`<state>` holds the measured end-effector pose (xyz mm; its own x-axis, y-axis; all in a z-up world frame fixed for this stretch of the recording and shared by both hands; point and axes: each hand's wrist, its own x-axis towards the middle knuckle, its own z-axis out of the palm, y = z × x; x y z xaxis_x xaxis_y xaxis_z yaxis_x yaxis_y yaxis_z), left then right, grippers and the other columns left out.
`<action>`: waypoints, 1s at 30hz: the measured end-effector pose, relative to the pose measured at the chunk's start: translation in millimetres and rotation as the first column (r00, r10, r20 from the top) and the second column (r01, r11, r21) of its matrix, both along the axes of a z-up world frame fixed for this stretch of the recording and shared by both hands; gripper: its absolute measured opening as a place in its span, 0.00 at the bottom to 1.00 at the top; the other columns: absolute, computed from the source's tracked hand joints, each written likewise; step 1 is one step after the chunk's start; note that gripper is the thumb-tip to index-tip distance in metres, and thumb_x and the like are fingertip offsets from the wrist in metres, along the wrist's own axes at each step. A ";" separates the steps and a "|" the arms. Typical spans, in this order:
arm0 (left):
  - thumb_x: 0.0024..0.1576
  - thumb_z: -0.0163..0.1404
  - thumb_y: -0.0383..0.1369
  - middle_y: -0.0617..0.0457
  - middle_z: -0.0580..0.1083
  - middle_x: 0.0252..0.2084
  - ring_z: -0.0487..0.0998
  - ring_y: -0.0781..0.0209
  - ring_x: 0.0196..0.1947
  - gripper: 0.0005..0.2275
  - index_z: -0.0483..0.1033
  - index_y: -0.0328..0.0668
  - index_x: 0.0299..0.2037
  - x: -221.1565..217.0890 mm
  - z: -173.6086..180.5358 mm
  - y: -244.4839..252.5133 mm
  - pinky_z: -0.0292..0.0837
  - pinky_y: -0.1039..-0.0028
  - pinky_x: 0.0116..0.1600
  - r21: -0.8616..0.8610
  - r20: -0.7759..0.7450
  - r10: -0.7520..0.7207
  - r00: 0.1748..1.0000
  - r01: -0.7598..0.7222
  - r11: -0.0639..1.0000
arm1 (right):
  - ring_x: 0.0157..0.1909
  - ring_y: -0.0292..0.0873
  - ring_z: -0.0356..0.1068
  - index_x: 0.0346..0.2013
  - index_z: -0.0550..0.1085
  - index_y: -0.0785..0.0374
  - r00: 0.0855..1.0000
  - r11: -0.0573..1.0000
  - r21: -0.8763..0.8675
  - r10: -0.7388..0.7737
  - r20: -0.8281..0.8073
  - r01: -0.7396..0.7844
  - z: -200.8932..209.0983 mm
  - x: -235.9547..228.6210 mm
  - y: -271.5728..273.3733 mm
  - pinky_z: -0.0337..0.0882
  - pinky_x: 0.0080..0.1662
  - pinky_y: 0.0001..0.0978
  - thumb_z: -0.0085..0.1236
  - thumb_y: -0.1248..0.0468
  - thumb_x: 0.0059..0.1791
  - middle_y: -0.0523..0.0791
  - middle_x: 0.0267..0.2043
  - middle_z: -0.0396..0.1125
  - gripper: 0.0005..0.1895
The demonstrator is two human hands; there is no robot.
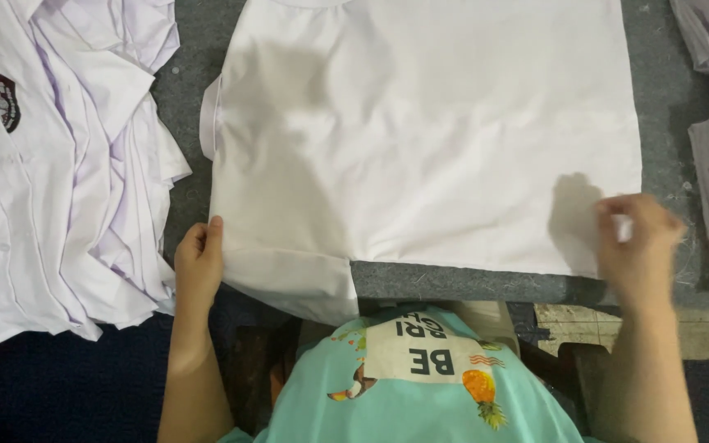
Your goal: Folding a white collared shirt neatly on a work surface in a factory setting.
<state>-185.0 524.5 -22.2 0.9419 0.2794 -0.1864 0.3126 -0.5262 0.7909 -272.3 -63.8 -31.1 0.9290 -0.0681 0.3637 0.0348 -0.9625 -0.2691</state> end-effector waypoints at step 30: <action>0.66 0.53 0.44 0.35 0.79 0.39 0.81 0.45 0.41 0.19 0.79 0.32 0.52 -13.5 -33.0 26.0 0.78 0.57 0.43 -0.114 -0.118 -0.014 0.993 0.001 0.993 | 0.42 0.55 0.74 0.50 0.80 0.63 0.935 0.893 0.336 0.345 -0.083 -0.299 40.0 54.5 213.2 0.74 0.45 0.45 0.64 0.67 0.47 0.53 0.43 0.70 0.16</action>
<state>-198.6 550.5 -55.2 0.9134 0.2430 -0.3266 0.4037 -0.4374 0.8035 -217.8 149.3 8.8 0.9581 0.1543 0.2413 0.2697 -0.7696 -0.5788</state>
